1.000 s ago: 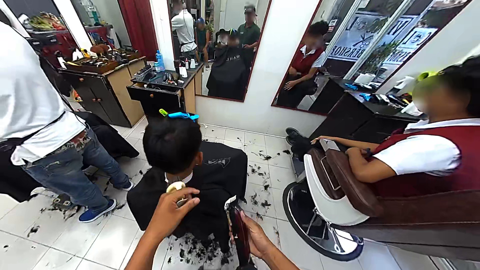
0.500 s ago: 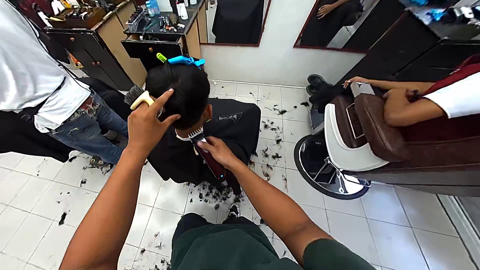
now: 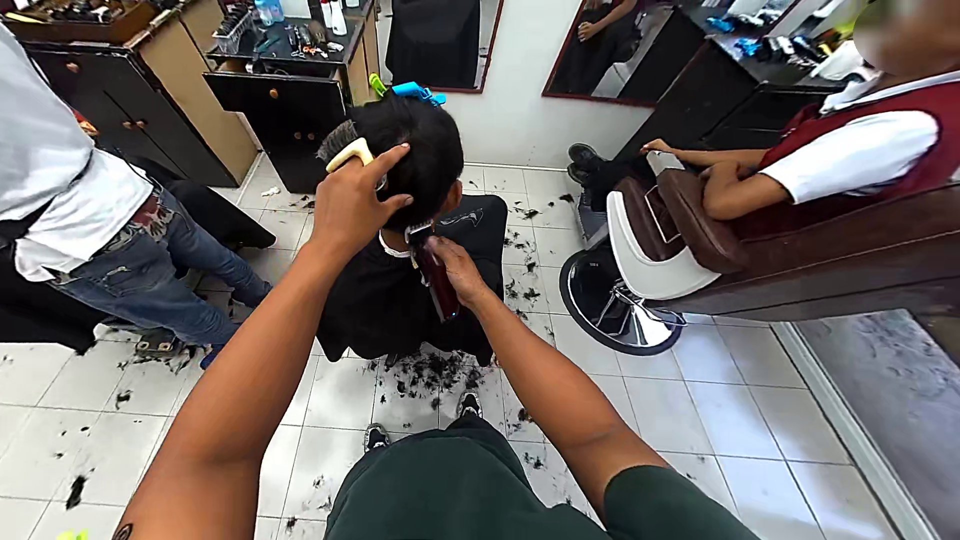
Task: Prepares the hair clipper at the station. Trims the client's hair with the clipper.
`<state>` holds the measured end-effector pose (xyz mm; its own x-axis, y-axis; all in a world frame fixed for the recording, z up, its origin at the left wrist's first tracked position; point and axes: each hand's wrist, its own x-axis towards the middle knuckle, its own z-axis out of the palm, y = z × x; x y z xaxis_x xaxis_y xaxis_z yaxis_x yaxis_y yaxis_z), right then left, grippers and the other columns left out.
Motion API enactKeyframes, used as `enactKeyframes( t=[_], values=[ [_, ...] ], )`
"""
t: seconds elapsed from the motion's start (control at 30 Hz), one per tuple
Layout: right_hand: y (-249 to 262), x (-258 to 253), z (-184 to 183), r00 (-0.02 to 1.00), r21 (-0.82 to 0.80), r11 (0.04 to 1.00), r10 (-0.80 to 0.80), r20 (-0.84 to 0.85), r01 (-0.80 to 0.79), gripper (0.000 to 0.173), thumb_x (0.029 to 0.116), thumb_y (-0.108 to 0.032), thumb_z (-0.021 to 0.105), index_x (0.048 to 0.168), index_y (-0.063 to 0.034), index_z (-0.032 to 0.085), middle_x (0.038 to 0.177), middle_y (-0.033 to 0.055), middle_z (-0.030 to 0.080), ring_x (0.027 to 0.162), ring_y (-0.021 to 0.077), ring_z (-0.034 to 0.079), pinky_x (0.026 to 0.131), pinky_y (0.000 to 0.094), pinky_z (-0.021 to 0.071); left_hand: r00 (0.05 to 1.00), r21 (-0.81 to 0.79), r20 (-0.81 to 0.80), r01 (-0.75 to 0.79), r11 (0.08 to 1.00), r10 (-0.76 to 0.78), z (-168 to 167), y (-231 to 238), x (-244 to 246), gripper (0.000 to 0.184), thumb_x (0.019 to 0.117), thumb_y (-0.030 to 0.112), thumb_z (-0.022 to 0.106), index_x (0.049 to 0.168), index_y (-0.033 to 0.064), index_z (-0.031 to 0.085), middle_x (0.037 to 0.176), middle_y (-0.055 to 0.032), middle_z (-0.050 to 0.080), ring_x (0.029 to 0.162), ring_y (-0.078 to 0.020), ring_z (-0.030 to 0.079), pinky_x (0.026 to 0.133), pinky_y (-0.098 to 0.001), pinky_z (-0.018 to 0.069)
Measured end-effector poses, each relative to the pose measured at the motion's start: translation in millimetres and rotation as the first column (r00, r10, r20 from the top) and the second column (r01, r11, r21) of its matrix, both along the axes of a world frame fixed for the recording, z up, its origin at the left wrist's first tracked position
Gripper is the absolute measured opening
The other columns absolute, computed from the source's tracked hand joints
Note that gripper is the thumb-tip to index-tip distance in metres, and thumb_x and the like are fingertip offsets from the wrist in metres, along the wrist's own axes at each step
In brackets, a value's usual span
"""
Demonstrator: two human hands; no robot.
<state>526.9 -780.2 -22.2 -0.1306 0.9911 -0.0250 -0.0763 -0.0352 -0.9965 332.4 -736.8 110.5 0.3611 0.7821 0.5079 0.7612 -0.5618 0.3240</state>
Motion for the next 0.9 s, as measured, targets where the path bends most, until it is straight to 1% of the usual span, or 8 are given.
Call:
enactKeyframes(
  t=[0.2, 0.33, 0.43, 0.5, 0.57, 0.67, 0.77, 0.9],
  values=[
    [-67, 4, -17, 0.997, -0.193, 0.978, -0.079, -0.013, 0.075, 0.041, 0.1106, -0.033, 0.037, 0.126, -0.0021, 0.058, 0.090, 0.0084, 0.067, 0.070, 0.0168, 0.066, 0.065, 0.0337, 0.0599, 0.851, 0.300, 0.487, 0.050, 0.953, -0.198, -34, -21, -32, 0.037, 0.1000, 0.018, 0.066, 0.132, -0.0004, 0.066, 0.089, -0.0135, 0.070, 0.078, -0.0194, 0.066, 0.075, -0.0369, 0.0557],
    [-132, -16, -53, 0.894, -0.386, 0.910, -0.294, -0.339, 0.153, 0.073, 0.1078, -0.054, 0.002, 0.139, -0.0050, 0.047, 0.080, 0.0056, 0.064, 0.064, 0.0170, 0.064, 0.060, 0.0324, 0.0580, 0.926, -0.338, 0.205, 0.371, 0.865, -0.318, -93, -50, -42, 0.032, 0.1001, 0.029, 0.066, 0.123, 0.0079, 0.072, 0.108, -0.0146, 0.074, 0.099, -0.0284, 0.071, 0.092, -0.0561, 0.0556],
    [-160, -30, -62, 0.919, -0.527, 0.830, -0.335, -0.209, 0.182, 0.082, 0.1060, -0.060, 0.001, 0.132, -0.0023, 0.053, 0.073, 0.0073, 0.063, 0.056, 0.0177, 0.061, 0.052, 0.0316, 0.0549, 0.770, -0.432, 0.282, 0.634, 0.641, -0.572, -104, -40, -26, 0.024, 0.0986, 0.026, 0.070, 0.115, 0.0093, 0.077, 0.089, -0.0089, 0.075, 0.080, -0.0181, 0.070, 0.082, -0.0426, 0.0573],
    [-171, -35, -61, 0.929, -0.563, 0.809, -0.320, -0.185, 0.167, 0.082, 0.1054, -0.061, 0.000, 0.125, -0.0024, 0.054, 0.072, 0.0078, 0.063, 0.056, 0.0184, 0.061, 0.051, 0.0315, 0.0546, 0.747, -0.285, 0.409, 0.650, 0.704, -0.524, -99, -30, -16, 0.024, 0.0995, 0.022, 0.068, 0.115, 0.0051, 0.075, 0.089, -0.0108, 0.073, 0.082, -0.0187, 0.069, 0.083, -0.0417, 0.0575],
    [-176, -40, -57, 0.915, -0.570, 0.797, -0.360, -0.182, 0.201, 0.075, 0.1083, -0.056, 0.005, 0.126, -0.0025, 0.055, 0.074, 0.0092, 0.063, 0.057, 0.0194, 0.061, 0.052, 0.0323, 0.0547, 0.807, -0.485, 0.365, 0.591, 0.644, -0.465, -86, -18, -12, 0.030, 0.1017, 0.025, 0.066, 0.123, 0.0052, 0.071, 0.101, -0.0155, 0.073, 0.089, -0.0239, 0.069, 0.088, -0.0464, 0.0556],
    [-171, -42, -45, 0.867, -0.459, 0.837, -0.439, -0.236, 0.298, 0.048, 0.1135, -0.036, 0.021, 0.130, -0.0029, 0.050, 0.086, 0.0095, 0.067, 0.068, 0.0189, 0.066, 0.062, 0.0333, 0.0589, 0.753, -0.554, 0.453, 0.658, 0.511, -0.478, -86, -17, -15, 0.023, 0.0999, 0.019, 0.068, 0.117, 0.0048, 0.073, 0.083, -0.0066, 0.071, 0.061, -0.0092, 0.059, 0.059, -0.0272, 0.0504],
    [-142, -49, -21, 0.842, -0.349, 0.850, -0.487, -0.231, 0.395, 0.037, 0.1128, -0.027, 0.028, 0.127, -0.0015, 0.050, 0.082, 0.0065, 0.065, 0.064, 0.0157, 0.066, 0.058, 0.0315, 0.0602, 0.738, -0.491, 0.647, 0.595, 0.636, -0.192, -94, -23, -35, 0.023, 0.1012, 0.018, 0.065, 0.117, 0.0029, 0.072, 0.088, -0.0074, 0.072, 0.065, -0.0090, 0.061, 0.058, -0.0270, 0.0504],
    [-84, -59, 3, 0.919, -0.247, 0.902, -0.384, -0.088, 0.353, 0.036, 0.1115, -0.031, 0.039, 0.121, -0.0027, 0.059, 0.087, 0.0063, 0.064, 0.071, 0.0141, 0.063, 0.068, 0.0329, 0.0582, 0.844, -0.721, 0.519, 0.347, 0.600, 0.135, -126, -49, -107, 0.029, 0.1058, 0.029, 0.058, 0.127, 0.0112, 0.065, 0.090, -0.0061, 0.065, 0.061, -0.0107, 0.054, 0.052, -0.0277, 0.0452]
  ],
)
